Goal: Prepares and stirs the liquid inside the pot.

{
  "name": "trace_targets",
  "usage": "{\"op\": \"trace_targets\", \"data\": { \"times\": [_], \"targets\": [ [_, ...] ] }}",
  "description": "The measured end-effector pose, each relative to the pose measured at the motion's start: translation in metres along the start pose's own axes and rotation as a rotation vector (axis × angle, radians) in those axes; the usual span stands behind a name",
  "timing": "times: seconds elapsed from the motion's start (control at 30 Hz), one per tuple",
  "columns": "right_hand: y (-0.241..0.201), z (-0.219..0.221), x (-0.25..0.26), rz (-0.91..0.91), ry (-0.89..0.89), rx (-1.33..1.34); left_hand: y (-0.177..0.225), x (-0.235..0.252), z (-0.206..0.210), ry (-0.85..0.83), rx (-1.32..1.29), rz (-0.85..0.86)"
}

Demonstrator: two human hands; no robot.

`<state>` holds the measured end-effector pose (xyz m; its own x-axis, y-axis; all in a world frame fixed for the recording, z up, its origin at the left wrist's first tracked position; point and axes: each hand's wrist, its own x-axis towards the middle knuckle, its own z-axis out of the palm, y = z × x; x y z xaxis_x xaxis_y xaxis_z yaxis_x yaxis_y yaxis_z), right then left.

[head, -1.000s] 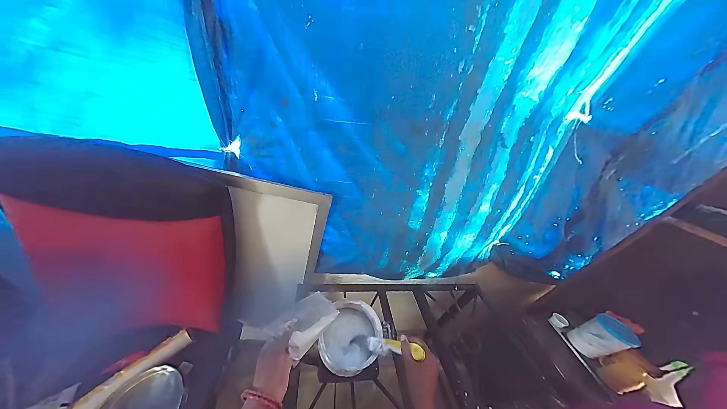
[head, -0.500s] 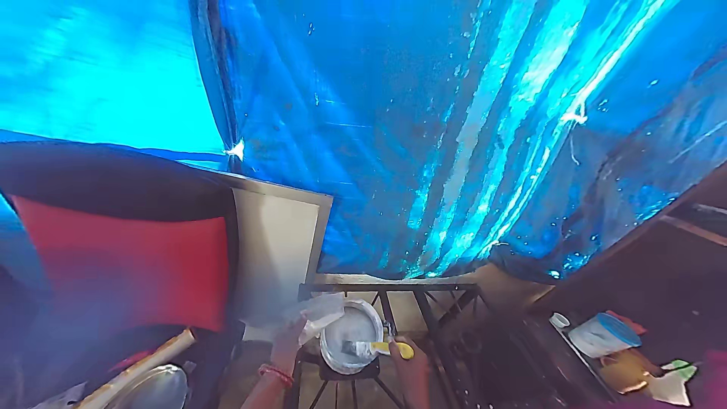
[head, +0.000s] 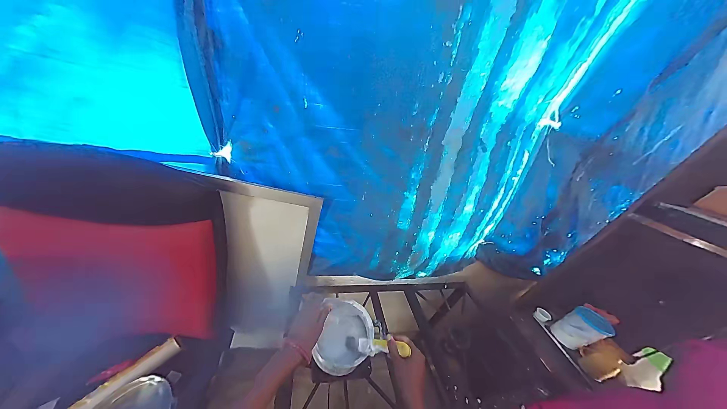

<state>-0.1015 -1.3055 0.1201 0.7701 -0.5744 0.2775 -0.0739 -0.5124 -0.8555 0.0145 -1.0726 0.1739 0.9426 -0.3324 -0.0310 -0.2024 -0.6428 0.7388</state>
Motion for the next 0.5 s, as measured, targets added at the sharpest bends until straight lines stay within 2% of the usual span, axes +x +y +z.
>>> {"op": "trace_targets", "data": {
  "times": [0.17, 0.3, 0.43, 0.5],
  "targets": [
    [0.009, 0.004, -0.004, 0.029, 0.065, -0.033, 0.001, 0.004, 0.001, -0.080, 0.035, -0.011],
    [0.008, 0.007, -0.013, 0.018, -0.023, 0.017, -0.001, 0.010, -0.001, -0.107, 0.044, -0.003],
    [0.010, 0.007, -0.006, 0.055, 0.096, 0.018, -0.002, 0.015, -0.002, -0.146, 0.079, -0.011],
    [0.018, 0.019, -0.004, 0.043, 0.078, 0.067, -0.004, 0.018, 0.000, -0.167, 0.102, 0.005]
  ]
}}
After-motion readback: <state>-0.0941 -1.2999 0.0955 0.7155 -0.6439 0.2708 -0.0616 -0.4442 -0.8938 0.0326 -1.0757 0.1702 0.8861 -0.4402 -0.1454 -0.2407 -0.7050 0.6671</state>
